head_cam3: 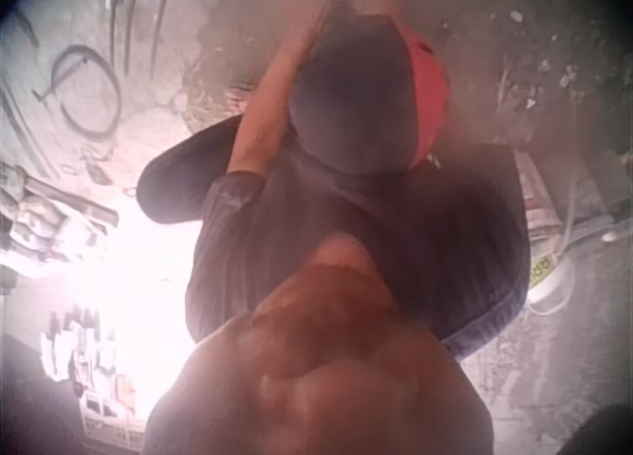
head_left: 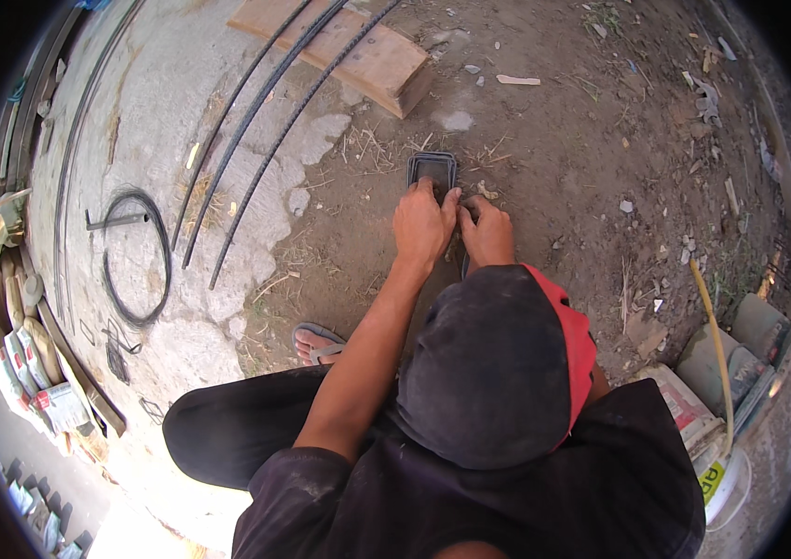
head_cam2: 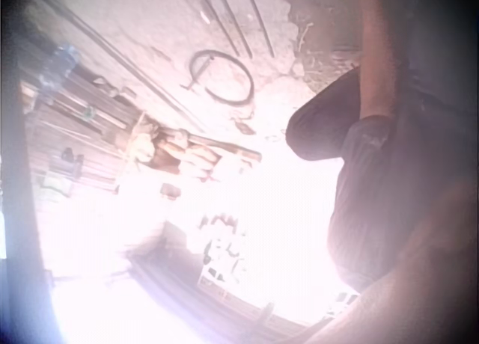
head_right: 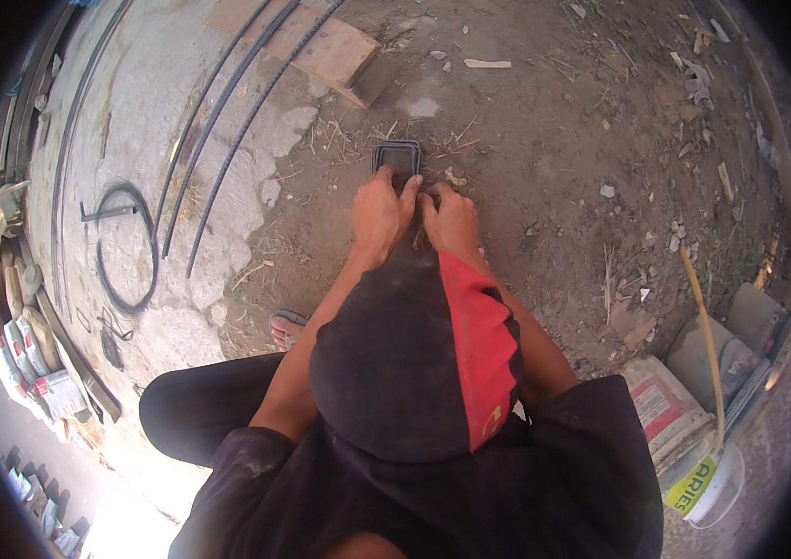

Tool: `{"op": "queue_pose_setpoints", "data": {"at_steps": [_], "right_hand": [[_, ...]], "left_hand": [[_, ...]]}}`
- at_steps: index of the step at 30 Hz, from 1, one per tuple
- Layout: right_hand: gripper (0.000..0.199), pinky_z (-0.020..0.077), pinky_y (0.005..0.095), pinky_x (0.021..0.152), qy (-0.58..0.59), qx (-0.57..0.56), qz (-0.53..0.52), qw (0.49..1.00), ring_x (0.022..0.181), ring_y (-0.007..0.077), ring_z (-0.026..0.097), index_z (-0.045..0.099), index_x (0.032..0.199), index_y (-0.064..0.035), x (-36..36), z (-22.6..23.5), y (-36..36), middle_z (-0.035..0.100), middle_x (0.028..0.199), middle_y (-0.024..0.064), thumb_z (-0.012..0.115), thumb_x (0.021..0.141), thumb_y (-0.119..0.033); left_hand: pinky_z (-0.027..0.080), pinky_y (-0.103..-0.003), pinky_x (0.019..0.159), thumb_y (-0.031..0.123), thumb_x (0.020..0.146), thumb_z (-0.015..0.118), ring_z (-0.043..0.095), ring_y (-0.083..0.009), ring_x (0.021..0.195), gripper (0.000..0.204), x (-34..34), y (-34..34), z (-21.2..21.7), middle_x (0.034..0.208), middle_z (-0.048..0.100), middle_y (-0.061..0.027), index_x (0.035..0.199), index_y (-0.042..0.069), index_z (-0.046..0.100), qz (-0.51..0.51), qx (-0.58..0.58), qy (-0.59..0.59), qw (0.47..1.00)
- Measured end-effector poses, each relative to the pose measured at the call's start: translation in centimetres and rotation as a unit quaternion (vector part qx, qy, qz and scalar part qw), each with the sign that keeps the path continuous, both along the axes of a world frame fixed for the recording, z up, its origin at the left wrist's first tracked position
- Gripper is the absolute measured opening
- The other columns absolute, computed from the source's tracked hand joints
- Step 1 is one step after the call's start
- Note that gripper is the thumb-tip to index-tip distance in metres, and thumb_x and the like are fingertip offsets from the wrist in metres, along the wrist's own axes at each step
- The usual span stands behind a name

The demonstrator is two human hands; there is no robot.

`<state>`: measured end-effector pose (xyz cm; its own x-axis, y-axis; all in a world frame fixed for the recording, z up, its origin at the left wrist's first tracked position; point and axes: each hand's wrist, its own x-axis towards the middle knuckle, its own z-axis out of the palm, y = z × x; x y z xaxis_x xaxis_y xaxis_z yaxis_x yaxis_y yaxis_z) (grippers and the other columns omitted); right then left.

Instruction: The person assembles a rebar cage by placing long steel bars on the ground and inserting pre-bent rectangular rebar stirrups between them. They adjust the spacing of the stirrups and secure the assembly by hand.

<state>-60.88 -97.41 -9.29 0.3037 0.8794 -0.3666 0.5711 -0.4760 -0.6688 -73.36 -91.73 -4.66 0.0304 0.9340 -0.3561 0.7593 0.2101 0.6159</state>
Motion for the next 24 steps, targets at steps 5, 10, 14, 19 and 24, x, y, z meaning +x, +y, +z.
{"op": "queue_pose_setpoints", "data": {"at_steps": [5, 10, 14, 19, 24], "right_hand": [[0.029, 0.0548, 0.0452, 0.083, 0.178, 0.001, -0.024, 0.984, 0.094, 0.034, 0.073, 0.071, 0.118, 0.0004, 1.7, -3.6, -0.3, 0.075, 0.099, 0.0193, 0.059, 0.095, -0.011], [0.035, 0.0552, 0.0336, 0.081, 0.431, -0.16, -0.119, 0.88, 0.098, 0.0164, 0.069, 0.065, 0.132, 0.0002, 1.2, -0.5, 1.2, 0.071, 0.113, 0.0053, 0.051, 0.1, 0.001], [0.041, 0.0563, 0.0398, 0.083, 0.328, -0.041, -0.022, 0.944, 0.102, 0.0238, 0.07, 0.062, 0.131, 0.0055, 1.5, -1.2, 0.2, 0.072, 0.113, 0.0187, 0.059, 0.092, -0.003], [0.039, 0.0587, 0.0341, 0.082, 0.208, 0.005, 0.041, 0.977, 0.109, 0.0198, 0.067, 0.06, 0.137, 0.0021, -0.2, -2.5, 0.4, 0.068, 0.124, 0.0115, 0.052, 0.099, 0.002], [0.038, 0.0607, 0.0337, 0.083, 0.407, -0.065, -0.091, 0.906, 0.103, 0.022, 0.068, 0.062, 0.137, 0.0019, -0.2, -0.1, 1.6, 0.067, 0.124, 0.0143, 0.053, 0.1, 0.002]], "left_hand": [[0.055, -0.052, 0.088, 0.042, 0.086, 0.078, 0.07, -0.0471, 0.101, 0.058, 1.9, 0.2, -2.6, 0.105, 0.072, -0.0316, 0.112, -0.009, 0.067, 0.047, -0.103, -0.034, 0.993], [0.055, -0.052, 0.086, 0.042, 0.081, 0.081, 0.071, -0.0472, 0.1, 0.059, 1.7, 0.5, -2.4, 0.103, 0.072, -0.0318, 0.107, -0.01, 0.068, 0.06, -0.083, 0.002, 0.995], [0.055, -0.05, 0.087, 0.041, 0.08, 0.081, 0.071, -0.0462, 0.099, 0.059, 1.2, 1.5, -3.3, 0.1, 0.072, -0.033, 0.106, -0.012, 0.069, 0.076, -0.135, -0.051, 0.987], [0.055, -0.045, 0.077, 0.038, 0.081, 0.082, 0.073, -0.0364, 0.087, 0.055, -0.6, 1.5, -6.1, 0.092, 0.073, -0.028, 0.097, -0.013, 0.07, 0.121, -0.091, -0.075, 0.986], [0.056, -0.038, 0.069, 0.03, 0.085, 0.082, 0.073, -0.0287, 0.078, 0.044, -1.5, 1.6, -6.2, 0.09, 0.074, -0.0208, 0.1, -0.01, 0.07, 0.102, -0.136, -0.117, 0.978]]}}
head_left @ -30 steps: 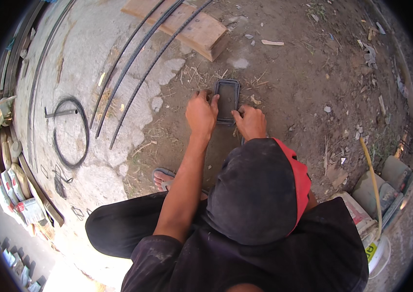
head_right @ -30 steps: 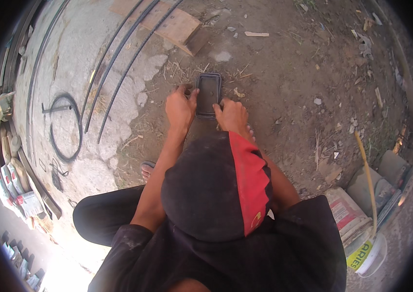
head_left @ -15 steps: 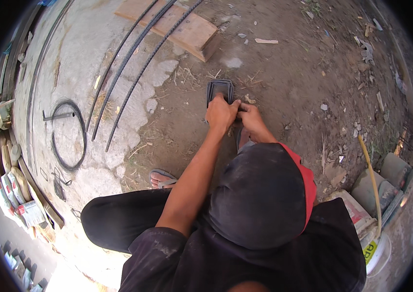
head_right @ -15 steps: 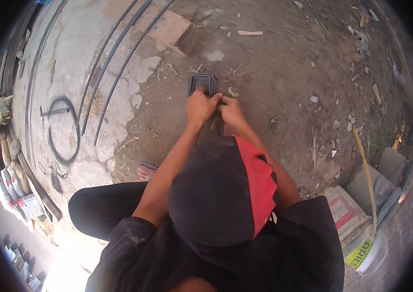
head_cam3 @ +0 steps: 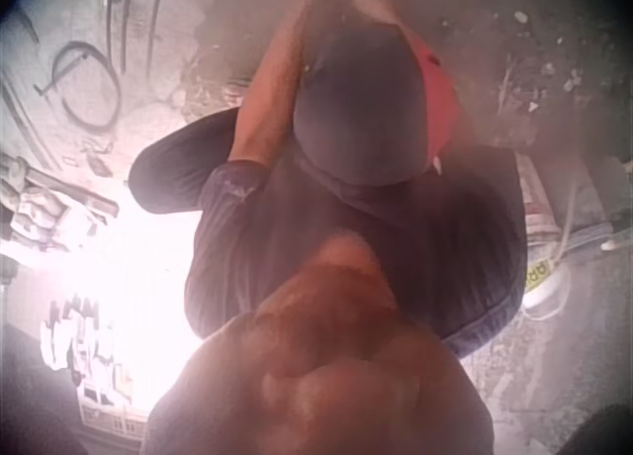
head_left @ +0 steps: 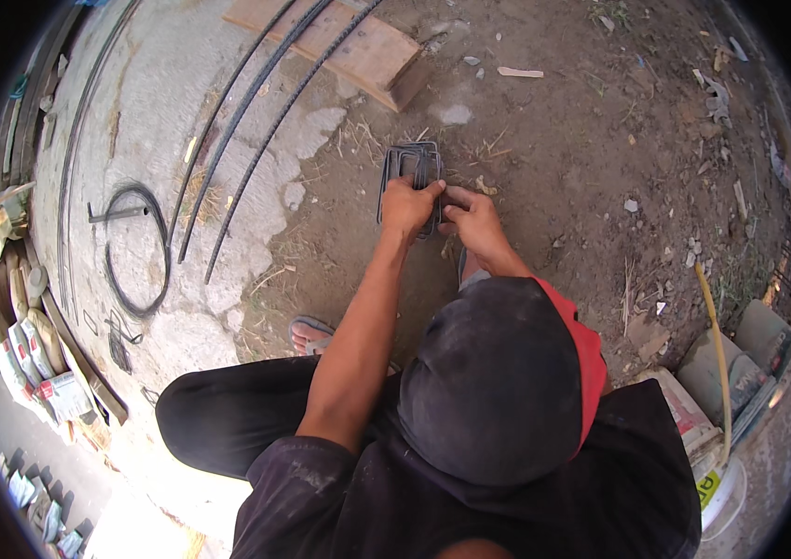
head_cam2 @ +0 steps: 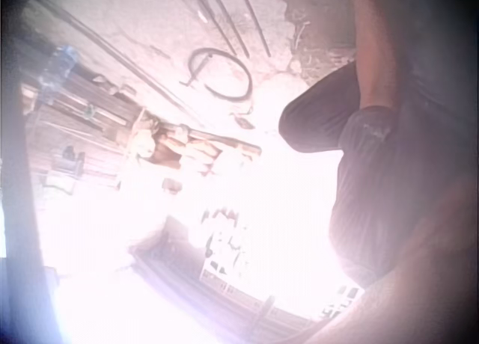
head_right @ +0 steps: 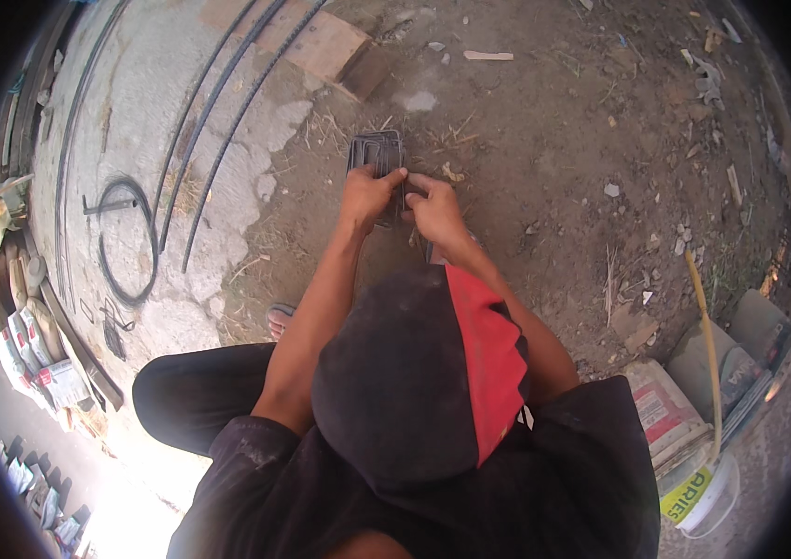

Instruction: The person assembles a rebar cage by placing long steel bars on the ground and inserting pre-bent rectangular rebar stirrups between them. They adjust the spacing of the stirrups and secure the assembly by hand.

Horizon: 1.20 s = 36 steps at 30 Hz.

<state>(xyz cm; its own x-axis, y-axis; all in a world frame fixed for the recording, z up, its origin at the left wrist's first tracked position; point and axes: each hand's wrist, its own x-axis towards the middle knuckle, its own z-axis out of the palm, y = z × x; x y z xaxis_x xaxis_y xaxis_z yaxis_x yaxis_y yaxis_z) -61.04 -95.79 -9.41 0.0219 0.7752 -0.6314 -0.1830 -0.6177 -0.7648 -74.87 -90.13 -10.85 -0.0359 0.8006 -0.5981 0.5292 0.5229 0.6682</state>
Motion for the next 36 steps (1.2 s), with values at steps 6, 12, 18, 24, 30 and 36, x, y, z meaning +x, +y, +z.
{"op": "queue_pose_setpoints", "data": {"at_steps": [6, 12, 18, 24, 30, 36], "right_hand": [[0.029, 0.0605, 0.0292, 0.074, 0.0, 0.073, 0.05, 0.996, 0.084, 0.0154, 0.07, 0.068, 0.125, 0.0033, 0.6, 3.5, 2.4, 0.071, 0.103, 0.0109, 0.063, 0.097, -0.005], [0.024, 0.0553, 0.0309, 0.066, -0.117, 0.116, 0.136, 0.977, 0.072, 0.0136, 0.068, 0.072, 0.109, 0.0035, -0.4, 1.2, 3.7, 0.074, 0.086, 0.0101, 0.075, 0.09, -0.012], [0.02, 0.0509, 0.0299, 0.062, -0.129, 0.081, 0.147, 0.977, 0.069, 0.0137, 0.067, 0.074, 0.102, 0.0015, -0.8, 1.9, 4.0, 0.075, 0.084, 0.0113, 0.077, 0.087, -0.011], [0.022, 0.0455, 0.0249, 0.054, -0.137, 0.101, 0.166, 0.971, 0.062, 0.0062, 0.058, 0.076, 0.106, 0.0011, -0.2, 0.5, 4.3, 0.069, 0.076, 0.0024, 0.078, 0.089, -0.014], [0.024, 0.038, 0.0234, 0.052, -0.119, 0.069, 0.202, 0.97, 0.059, 0.0044, 0.05, 0.078, 0.101, 0.0019, 0.7, 0.7, 4.7, 0.064, 0.071, -0.0023, 0.081, 0.088, -0.018], [0.028, 0.0478, 0.0281, 0.064, -0.088, 0.032, 0.158, 0.983, 0.069, 0.0107, 0.06, 0.078, 0.098, 0.0062, 2.4, 1.4, 5.0, 0.072, 0.078, 0.0044, 0.081, 0.086, -0.019]], "left_hand": [[0.063, -0.035, 0.066, 0.016, 0.094, 0.076, 0.074, -0.0205, 0.084, 0.021, -5.4, 3.4, 4.1, 0.101, 0.076, -0.0139, 0.104, -0.001, 0.07, 0.123, -0.198, -0.356, 0.905], [0.065, -0.036, 0.076, 0.016, 0.098, 0.071, 0.074, -0.0224, 0.096, 0.029, -6.3, 2.3, 3.5, 0.111, 0.074, -0.014, 0.118, -0.005, 0.066, 0.182, -0.209, -0.45, 0.849], [0.065, -0.035, 0.076, 0.019, 0.1, 0.07, 0.074, -0.0206, 0.091, 0.032, -6.1, 1.1, 2.6, 0.111, 0.074, -0.0125, 0.12, -0.005, 0.067, 0.236, -0.2, -0.454, 0.836], [0.059, -0.033, 0.075, 0.029, 0.103, 0.066, 0.071, -0.0152, 0.096, 0.04, -5.1, 0.5, 2.9, 0.118, 0.072, -0.0072, 0.13, -0.001, 0.065, 0.165, -0.209, -0.417, 0.869], [0.062, -0.034, 0.079, 0.027, 0.103, 0.065, 0.072, -0.0175, 0.098, 0.039, -4.5, 0.3, 2.5, 0.12, 0.072, -0.0088, 0.129, -0.002, 0.065, 0.174, -0.198, -0.438, 0.86], [0.065, -0.042, 0.084, 0.023, 0.102, 0.068, 0.073, -0.0267, 0.103, 0.038, -4.5, 0.4, 3.2, 0.12, 0.071, -0.0155, 0.125, -0.006, 0.064, 0.201, -0.211, -0.47, 0.833]]}}
